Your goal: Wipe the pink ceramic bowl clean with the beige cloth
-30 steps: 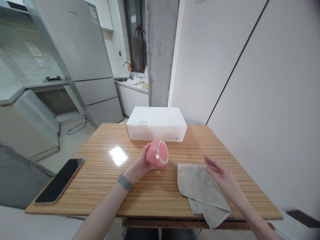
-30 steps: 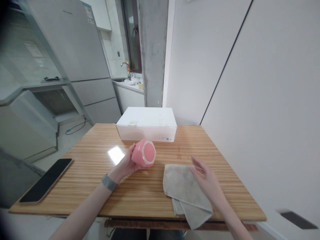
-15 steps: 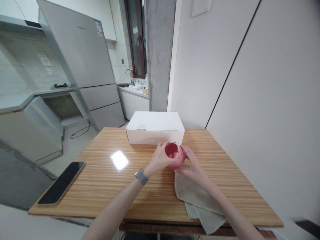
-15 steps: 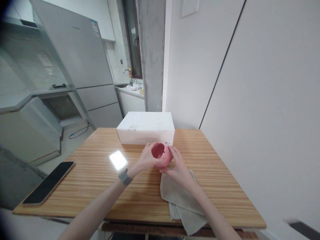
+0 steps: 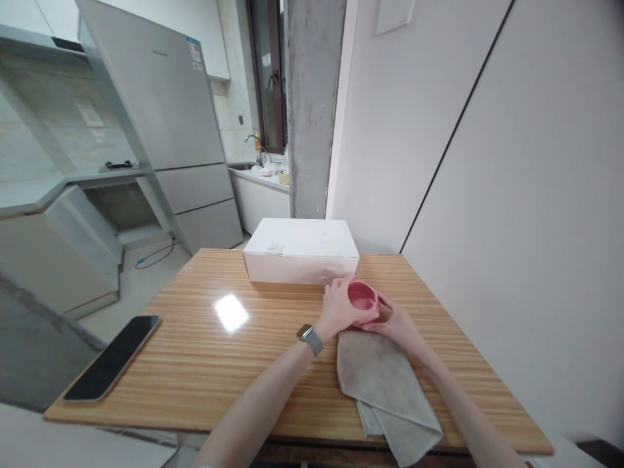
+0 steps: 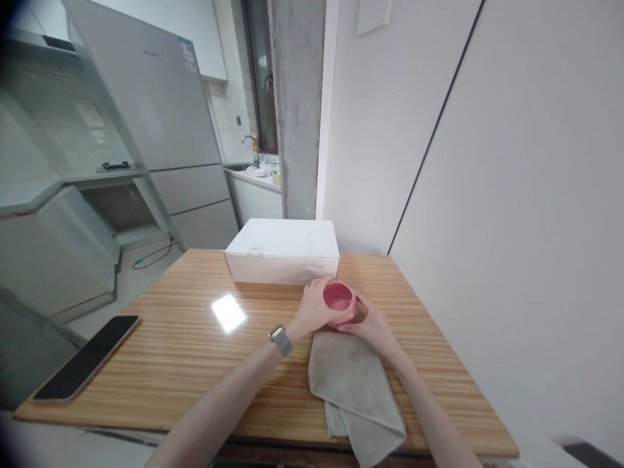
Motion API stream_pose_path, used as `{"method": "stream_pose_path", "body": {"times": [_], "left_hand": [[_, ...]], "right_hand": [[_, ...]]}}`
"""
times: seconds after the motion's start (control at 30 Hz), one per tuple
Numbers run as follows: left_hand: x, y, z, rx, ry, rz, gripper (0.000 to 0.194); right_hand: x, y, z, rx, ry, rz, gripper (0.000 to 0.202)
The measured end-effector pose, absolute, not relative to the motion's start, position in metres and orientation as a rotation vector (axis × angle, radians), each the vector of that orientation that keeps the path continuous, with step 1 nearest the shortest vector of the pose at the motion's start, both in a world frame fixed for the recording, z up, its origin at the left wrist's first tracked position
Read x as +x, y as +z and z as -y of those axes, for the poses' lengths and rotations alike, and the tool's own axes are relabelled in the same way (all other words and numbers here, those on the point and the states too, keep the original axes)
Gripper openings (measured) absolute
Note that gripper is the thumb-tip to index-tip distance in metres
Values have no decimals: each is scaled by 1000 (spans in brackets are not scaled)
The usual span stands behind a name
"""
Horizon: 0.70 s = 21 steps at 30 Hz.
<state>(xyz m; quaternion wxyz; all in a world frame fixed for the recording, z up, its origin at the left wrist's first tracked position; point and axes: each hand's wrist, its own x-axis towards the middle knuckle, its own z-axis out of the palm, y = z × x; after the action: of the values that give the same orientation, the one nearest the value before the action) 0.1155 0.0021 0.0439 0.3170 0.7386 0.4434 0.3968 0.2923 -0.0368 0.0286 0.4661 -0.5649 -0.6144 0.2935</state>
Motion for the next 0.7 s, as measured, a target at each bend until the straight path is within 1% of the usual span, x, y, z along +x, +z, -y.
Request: {"method": "stream_pose_path", "body": {"times": [0.13, 0.23, 0.37, 0.43, 0.6, 0.7], "left_hand": [[117, 43, -5, 1946, 1029, -1097, 84], [118, 42, -7, 1902, 1037, -1064, 74], [121, 40, -7, 1824, 1079, -1018, 58], [122, 39, -7, 1800, 1090, -995, 53], [122, 32, -11, 1718, 1094, -931, 54], [117, 25, -15, 1635, 1100, -908, 53]], "right_hand": [[300, 25, 35, -1324, 862, 1485, 78], [303, 21, 34, -1263, 956, 1439, 76], [307, 17, 32, -1213, 1069, 1366, 79], [309, 17, 31, -1197, 1094, 1376, 79], [312, 20, 32, -1248, 1019, 1425, 79], [314, 21, 32, -1240, 1058, 1442, 83]]}}
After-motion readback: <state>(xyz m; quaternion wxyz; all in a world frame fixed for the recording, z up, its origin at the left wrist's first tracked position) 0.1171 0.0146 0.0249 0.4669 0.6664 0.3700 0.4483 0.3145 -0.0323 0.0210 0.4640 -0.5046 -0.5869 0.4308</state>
